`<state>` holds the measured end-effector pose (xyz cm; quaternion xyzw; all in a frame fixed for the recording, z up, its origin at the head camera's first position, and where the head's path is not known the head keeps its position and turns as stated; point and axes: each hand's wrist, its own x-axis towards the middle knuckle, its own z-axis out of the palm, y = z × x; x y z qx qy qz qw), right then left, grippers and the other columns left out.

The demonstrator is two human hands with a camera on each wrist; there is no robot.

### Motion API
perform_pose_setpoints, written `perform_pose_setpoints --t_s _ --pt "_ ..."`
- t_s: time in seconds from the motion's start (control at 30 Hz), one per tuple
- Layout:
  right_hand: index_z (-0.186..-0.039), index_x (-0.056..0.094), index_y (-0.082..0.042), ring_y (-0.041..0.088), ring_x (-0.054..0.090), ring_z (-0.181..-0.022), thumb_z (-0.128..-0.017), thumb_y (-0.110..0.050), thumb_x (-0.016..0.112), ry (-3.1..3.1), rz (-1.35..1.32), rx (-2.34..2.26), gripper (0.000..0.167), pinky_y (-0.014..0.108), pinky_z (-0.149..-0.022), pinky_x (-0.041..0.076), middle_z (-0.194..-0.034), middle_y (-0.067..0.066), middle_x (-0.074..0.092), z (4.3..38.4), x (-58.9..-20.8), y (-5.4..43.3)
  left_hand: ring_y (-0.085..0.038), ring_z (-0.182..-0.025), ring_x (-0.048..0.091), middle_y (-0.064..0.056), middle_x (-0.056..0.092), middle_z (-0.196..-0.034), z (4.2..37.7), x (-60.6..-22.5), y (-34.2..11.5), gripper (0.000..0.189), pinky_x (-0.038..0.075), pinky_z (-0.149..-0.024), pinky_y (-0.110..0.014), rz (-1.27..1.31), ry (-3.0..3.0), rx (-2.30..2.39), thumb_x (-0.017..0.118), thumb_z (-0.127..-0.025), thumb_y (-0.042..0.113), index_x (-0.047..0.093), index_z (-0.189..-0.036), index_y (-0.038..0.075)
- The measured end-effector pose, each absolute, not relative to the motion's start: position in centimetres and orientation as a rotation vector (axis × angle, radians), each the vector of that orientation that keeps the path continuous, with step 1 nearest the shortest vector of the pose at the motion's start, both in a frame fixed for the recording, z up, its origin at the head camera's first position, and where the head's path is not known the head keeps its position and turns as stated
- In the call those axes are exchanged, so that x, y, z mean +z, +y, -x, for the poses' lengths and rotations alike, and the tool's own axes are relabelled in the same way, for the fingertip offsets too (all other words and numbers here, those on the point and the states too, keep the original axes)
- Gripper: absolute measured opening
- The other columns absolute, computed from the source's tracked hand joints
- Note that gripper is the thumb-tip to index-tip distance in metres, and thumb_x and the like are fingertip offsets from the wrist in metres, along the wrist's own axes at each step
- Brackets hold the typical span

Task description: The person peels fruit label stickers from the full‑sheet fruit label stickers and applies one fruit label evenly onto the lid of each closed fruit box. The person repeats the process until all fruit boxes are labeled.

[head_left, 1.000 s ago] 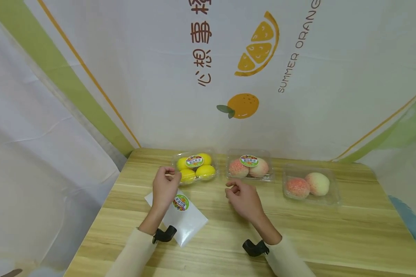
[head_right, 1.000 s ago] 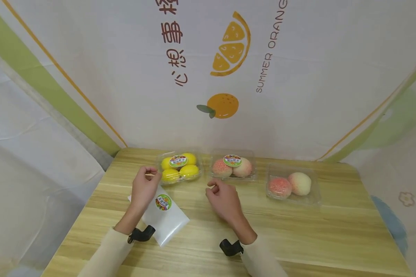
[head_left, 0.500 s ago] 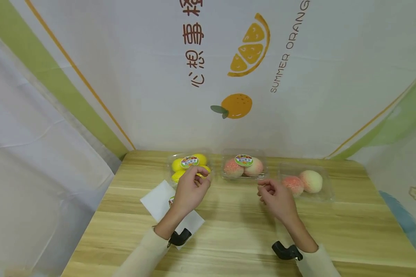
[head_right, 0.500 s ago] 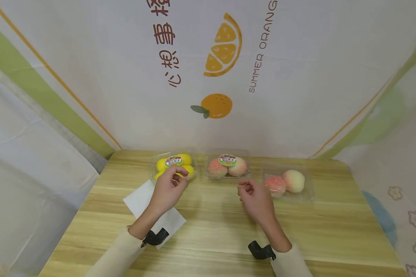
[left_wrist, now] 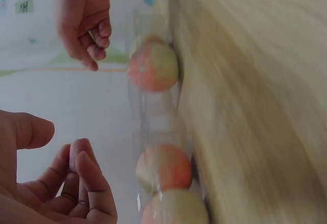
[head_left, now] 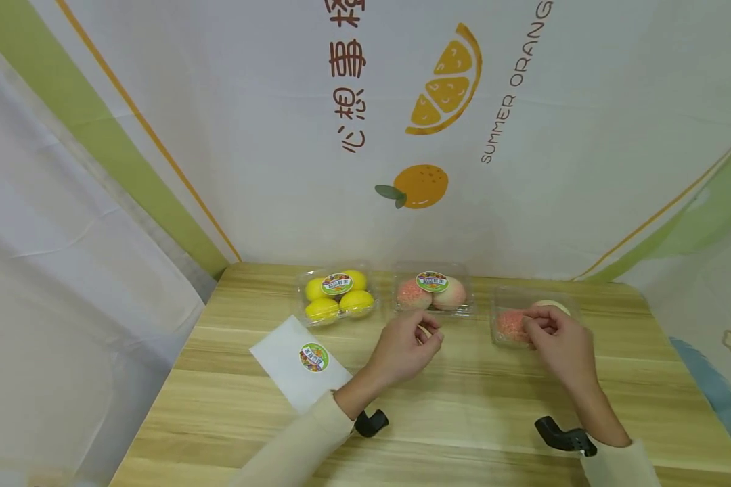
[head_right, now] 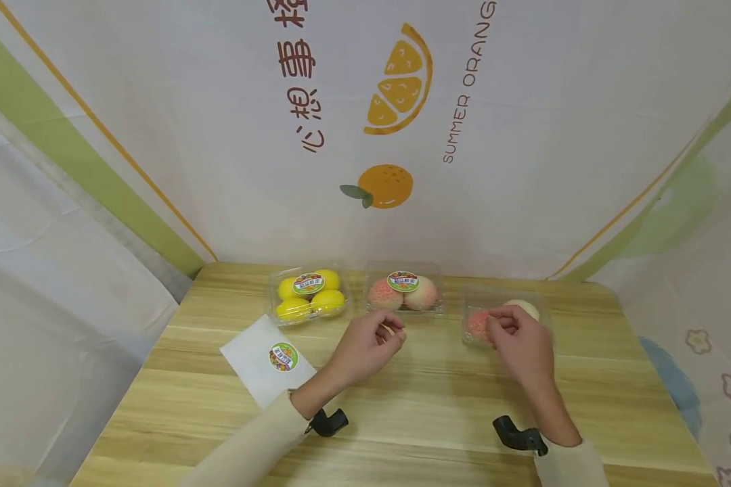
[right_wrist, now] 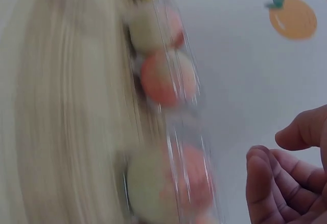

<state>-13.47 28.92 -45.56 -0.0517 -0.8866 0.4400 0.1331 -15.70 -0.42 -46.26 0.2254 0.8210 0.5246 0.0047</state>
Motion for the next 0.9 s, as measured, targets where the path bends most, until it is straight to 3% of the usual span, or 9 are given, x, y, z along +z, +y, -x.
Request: perform_pose_setpoints --t_s 0.2,0.47,0.7,0.9 --pt "-0.117 0.077 0.002 -0.001 0.064 -0.066 -0.107 -0.026 0.069 -2.577 0.345 1.112 0.031 0.021 -0.055 0.049 -0.084 -0.007 0.072 13.6 -45.9 32.8 0.004 -0.081 0.068 0.007 0.077 -0.100 15.9 -47.1 2.3 0.023 0.056 -0.074 -0.019 -0.658 2.481 1.572 0.070 -0.104 0.021 0.078 -0.118 0.005" --pt "-0.121 0.078 -0.001 -0.009 0.053 -0.069 -0.106 -0.031 0.068 -2.558 0.602 1.048 0.035 0.021 -0.059 0.044 -0.078 -0.030 0.058 13.9 -46.9 36.5 0.003 -0.079 0.068 0.005 0.080 -0.100 16.0 -48.8 5.2 0.030 0.054 -0.074 -0.019 -0.544 2.442 1.521 0.071 -0.104 0.024 0.081 -0.121 0.002" --pt "-0.129 0.076 0.000 -0.010 0.052 -0.070 -0.107 -0.036 0.068 -2.526 0.711 1.111 0.043 0.020 -0.058 0.046 -0.080 -0.035 0.054 13.9 -47.8 37.7 0.000 -0.091 0.072 0.002 0.083 -0.109 16.3 -49.8 7.1 0.037 0.056 -0.081 -0.020 -0.451 2.450 1.513 0.073 -0.106 0.028 0.078 -0.130 0.000" --pt "-0.139 0.073 -0.002 -0.006 0.050 -0.079 -0.108 -0.040 0.062 -2.585 0.766 1.116 0.051 0.022 -0.064 0.045 -0.084 -0.039 0.049 14.2 -48.2 38.2 0.000 -0.080 0.075 0.000 0.083 -0.107 16.9 -50.4 8.3 0.038 0.057 -0.073 -0.019 -0.393 2.377 1.582 0.072 -0.107 0.026 0.076 -0.133 -0.001"
